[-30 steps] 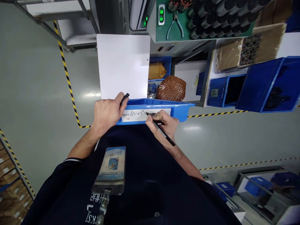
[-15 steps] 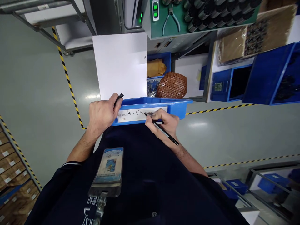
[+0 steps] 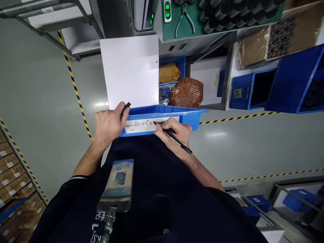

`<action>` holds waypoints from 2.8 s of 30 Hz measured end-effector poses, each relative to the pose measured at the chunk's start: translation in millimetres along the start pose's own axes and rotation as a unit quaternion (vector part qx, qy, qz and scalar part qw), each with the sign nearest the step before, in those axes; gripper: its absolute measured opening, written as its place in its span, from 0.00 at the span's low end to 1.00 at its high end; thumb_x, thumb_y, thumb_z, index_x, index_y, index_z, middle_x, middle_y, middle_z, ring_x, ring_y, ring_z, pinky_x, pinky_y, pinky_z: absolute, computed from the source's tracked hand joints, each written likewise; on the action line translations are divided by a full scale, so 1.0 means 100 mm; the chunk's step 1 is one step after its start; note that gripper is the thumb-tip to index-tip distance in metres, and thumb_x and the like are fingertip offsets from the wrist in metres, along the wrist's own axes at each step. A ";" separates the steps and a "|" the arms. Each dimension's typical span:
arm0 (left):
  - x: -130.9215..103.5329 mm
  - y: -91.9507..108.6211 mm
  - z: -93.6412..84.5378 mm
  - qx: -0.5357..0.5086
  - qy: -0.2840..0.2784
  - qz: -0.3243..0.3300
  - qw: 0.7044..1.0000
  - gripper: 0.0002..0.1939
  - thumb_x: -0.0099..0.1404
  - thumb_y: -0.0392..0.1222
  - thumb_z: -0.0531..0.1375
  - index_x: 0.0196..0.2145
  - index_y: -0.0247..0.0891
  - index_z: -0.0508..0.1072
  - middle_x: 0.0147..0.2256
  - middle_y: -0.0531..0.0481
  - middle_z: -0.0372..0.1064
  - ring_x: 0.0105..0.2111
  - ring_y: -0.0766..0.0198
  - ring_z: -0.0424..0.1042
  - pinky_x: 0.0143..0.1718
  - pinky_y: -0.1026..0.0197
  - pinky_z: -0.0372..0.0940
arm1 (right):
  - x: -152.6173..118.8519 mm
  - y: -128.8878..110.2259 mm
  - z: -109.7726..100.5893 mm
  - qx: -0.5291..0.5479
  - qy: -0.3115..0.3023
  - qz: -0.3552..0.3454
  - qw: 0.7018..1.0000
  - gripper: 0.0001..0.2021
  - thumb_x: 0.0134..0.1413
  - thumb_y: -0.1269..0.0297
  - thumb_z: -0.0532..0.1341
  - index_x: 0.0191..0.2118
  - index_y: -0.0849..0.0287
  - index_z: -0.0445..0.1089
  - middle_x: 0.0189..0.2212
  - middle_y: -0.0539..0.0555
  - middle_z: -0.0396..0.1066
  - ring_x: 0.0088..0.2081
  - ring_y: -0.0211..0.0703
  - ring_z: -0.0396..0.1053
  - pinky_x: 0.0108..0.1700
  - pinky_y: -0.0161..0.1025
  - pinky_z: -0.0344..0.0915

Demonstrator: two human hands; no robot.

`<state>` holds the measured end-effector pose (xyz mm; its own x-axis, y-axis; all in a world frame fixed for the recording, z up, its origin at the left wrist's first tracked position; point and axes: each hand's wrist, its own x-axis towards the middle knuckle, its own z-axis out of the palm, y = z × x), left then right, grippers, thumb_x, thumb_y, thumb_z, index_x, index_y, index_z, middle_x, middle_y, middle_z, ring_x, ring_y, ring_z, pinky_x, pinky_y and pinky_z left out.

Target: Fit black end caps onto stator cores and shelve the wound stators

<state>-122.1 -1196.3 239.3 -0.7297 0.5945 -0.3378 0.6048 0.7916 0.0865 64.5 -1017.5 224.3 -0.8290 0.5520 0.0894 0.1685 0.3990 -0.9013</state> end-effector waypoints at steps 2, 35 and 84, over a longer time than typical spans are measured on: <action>0.00 -0.01 0.00 -0.001 0.001 0.001 1.000 0.33 0.88 0.60 0.43 0.54 0.43 0.85 0.27 0.44 0.76 0.26 0.53 0.72 0.33 0.51 0.45 | 0.00 0.00 0.01 -0.004 -0.001 0.005 1.000 0.20 0.68 0.68 0.72 0.28 0.54 0.62 0.23 0.41 0.60 0.24 0.31 0.54 0.28 0.38 0.52; -0.01 -0.08 0.04 -0.019 0.015 -0.004 1.000 0.33 0.87 0.62 0.45 0.53 0.44 0.87 0.24 0.47 0.70 0.24 0.56 0.63 0.33 0.52 0.43 | 0.00 -0.03 0.03 0.000 -0.007 -0.022 1.000 0.21 0.63 0.72 0.71 0.27 0.53 0.58 0.22 0.41 0.57 0.23 0.32 0.55 0.26 0.38 0.53; 0.00 0.01 0.03 -0.005 0.023 -0.012 1.000 0.33 0.86 0.60 0.44 0.51 0.40 0.85 0.25 0.46 0.67 0.25 0.56 0.61 0.33 0.51 0.46 | 0.03 0.33 -0.52 0.019 0.018 0.016 1.000 0.18 0.63 0.64 0.76 0.27 0.53 0.69 0.22 0.44 0.70 0.23 0.35 0.64 0.26 0.39 0.59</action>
<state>-120.5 -1196.1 236.1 -0.7576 0.5815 -0.2966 0.5844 0.8066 0.0887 95.4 -964.4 217.5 -0.8031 0.5912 0.0744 0.1747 0.3530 -0.9192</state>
